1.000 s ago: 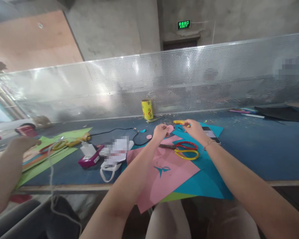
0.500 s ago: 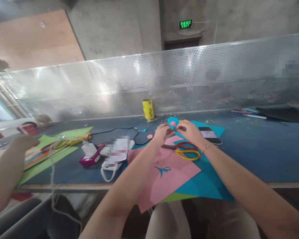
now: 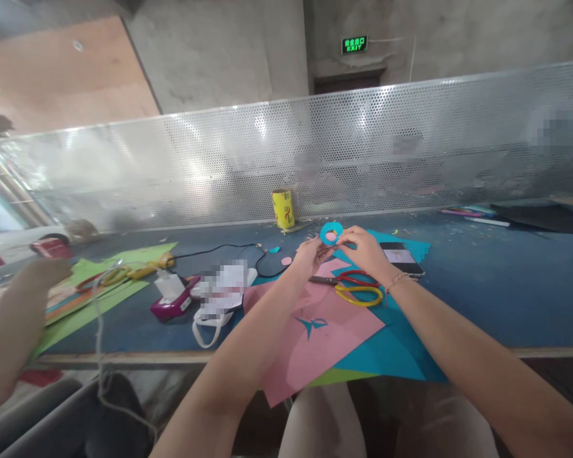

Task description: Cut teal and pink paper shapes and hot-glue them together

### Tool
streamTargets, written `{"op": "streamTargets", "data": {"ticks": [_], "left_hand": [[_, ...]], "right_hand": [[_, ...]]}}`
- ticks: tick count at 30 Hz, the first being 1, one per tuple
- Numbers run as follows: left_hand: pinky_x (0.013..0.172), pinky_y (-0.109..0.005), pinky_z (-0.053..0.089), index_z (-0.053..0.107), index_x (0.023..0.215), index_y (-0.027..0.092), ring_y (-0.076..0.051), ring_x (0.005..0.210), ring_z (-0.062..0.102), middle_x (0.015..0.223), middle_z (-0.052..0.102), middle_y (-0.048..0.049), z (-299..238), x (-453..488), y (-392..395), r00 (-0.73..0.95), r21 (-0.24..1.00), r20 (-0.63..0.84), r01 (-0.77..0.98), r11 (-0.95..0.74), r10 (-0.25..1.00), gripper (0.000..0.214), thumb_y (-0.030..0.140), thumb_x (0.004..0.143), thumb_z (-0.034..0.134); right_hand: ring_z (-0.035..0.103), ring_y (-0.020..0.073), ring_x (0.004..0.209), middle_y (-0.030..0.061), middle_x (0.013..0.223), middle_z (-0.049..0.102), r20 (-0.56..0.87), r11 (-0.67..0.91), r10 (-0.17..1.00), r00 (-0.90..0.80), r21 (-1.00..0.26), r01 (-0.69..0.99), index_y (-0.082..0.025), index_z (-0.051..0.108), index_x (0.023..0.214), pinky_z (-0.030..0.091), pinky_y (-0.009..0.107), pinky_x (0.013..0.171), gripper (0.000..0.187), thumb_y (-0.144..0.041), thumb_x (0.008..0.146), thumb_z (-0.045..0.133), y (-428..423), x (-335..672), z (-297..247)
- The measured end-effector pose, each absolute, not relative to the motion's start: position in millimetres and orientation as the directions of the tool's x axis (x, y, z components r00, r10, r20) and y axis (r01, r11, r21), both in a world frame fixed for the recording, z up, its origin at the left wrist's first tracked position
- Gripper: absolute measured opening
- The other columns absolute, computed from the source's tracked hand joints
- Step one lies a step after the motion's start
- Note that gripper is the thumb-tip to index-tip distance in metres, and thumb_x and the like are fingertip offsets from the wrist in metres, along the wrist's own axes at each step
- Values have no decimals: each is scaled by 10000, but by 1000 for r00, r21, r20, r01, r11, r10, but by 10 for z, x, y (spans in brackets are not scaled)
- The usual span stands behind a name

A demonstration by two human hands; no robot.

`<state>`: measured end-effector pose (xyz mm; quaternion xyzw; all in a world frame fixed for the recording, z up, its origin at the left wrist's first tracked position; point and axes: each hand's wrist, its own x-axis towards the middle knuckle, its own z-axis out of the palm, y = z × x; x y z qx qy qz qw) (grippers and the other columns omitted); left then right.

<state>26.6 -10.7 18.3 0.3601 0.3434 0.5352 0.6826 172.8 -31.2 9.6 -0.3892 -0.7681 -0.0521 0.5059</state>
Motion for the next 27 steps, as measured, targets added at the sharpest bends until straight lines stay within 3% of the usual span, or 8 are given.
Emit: {"op": "streamTargets", "data": {"ticks": [6, 12, 16, 20, 27], "left_hand": [[580, -127, 505, 573, 659, 90, -66, 544, 603, 595, 596, -31, 182, 259, -50, 148, 815, -147, -543, 204, 978, 159, -12, 759, 504], [601, -125, 508, 572, 692, 102, -59, 560, 595, 614, 593, -21, 198, 242, -47, 202, 829, -95, -525, 190, 975, 176, -52, 707, 487], [631, -158, 528, 574, 722, 110, -54, 529, 567, 599, 584, -8, 229, 229, -75, 218, 829, -101, -520, 203, 971, 199, -49, 690, 459], [631, -226, 550, 564, 704, 112, -101, 568, 592, 611, 604, -45, 256, 224, -88, 208, 817, -127, -533, 221, 970, 141, 64, 766, 447], [653, -199, 528, 593, 698, 105, -58, 559, 564, 640, 594, -12, 162, 247, -74, 205, 909, 45, -414, 45, 978, 65, 51, 727, 615]], "right_hand": [[600, 187, 852, 51, 866, 622, 804, 707, 551, -223, -307, 638, -205, 654, 736, 477, 339, 787, 114, -109, 756, 597, -347, 1717, 110], [608, 191, 856, 60, 876, 640, 778, 687, 587, -224, -332, 646, -195, 641, 744, 482, 338, 779, 124, -90, 748, 575, -348, 1720, 115], [609, 207, 927, 63, 920, 668, 771, 685, 593, -233, -331, 649, -202, 622, 733, 473, 353, 833, 121, -94, 748, 568, -356, 1722, 121], [614, 213, 931, 68, 925, 681, 764, 683, 596, -246, -321, 656, -197, 612, 736, 475, 357, 832, 110, -107, 766, 557, -357, 1725, 119], [613, 203, 920, 58, 898, 668, 753, 702, 615, -235, -387, 597, -205, 596, 746, 478, 369, 844, 89, -138, 778, 547, -406, 1680, 138]]}}
